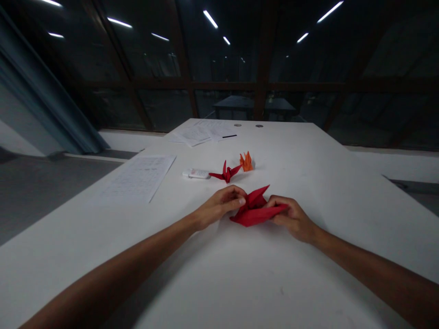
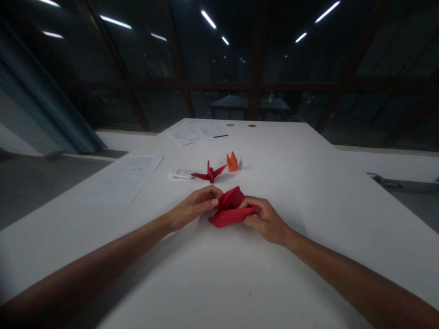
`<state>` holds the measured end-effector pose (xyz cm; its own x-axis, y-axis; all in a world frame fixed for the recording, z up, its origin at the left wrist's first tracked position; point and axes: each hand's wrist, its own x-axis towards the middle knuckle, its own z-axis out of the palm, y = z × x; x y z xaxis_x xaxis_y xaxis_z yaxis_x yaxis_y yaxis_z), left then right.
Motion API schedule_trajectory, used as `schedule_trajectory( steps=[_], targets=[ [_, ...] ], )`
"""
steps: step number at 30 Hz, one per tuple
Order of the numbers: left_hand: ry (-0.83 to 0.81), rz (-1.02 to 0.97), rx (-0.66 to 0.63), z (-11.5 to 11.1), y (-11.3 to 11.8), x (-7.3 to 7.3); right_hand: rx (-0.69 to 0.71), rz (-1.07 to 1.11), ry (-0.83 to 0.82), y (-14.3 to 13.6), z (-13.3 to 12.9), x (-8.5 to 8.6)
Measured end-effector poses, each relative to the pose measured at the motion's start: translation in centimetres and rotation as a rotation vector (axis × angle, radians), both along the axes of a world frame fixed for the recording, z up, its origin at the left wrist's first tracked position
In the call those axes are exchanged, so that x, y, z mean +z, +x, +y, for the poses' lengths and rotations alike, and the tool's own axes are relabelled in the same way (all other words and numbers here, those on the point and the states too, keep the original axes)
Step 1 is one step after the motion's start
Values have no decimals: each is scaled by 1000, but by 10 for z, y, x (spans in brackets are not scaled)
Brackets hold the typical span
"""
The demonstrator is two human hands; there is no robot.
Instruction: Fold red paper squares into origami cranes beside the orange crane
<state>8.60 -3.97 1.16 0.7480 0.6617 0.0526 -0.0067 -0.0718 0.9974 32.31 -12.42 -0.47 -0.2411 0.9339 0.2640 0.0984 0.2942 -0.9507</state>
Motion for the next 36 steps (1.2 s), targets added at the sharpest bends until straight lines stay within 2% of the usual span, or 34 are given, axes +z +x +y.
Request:
schedule_trajectory(
  steps=[3,5,11,13,17,21,24,29,33,36],
  targets=[
    [74,65,-73,-5,1,5,22,-34,52,0,-2,-2],
    [130,84,-76,-7,1,5,32,-40,65,0,-2,-2],
    [153,23,90,-1,4,-5,108,-72,78,4,-5,5],
    [145,16,132,2,4,-7,163,-65,26,4,-6,7],
    [170,64,170,4,3,-8,206,41,-212,4,-2,5],
    [271,141,190,-2,2,-3,158,55,-261,6,5,6],
    [329,169,191,-10,3,4,113,15,-311,9,9,12],
    [438,225,175,-18,4,14,120,-34,-380,11,12,25],
    [425,218,168,-18,3,16,112,-88,-392,15,14,31],
    [376,206,125,-18,2,17,158,-218,-288,19,13,35]
  ],
)
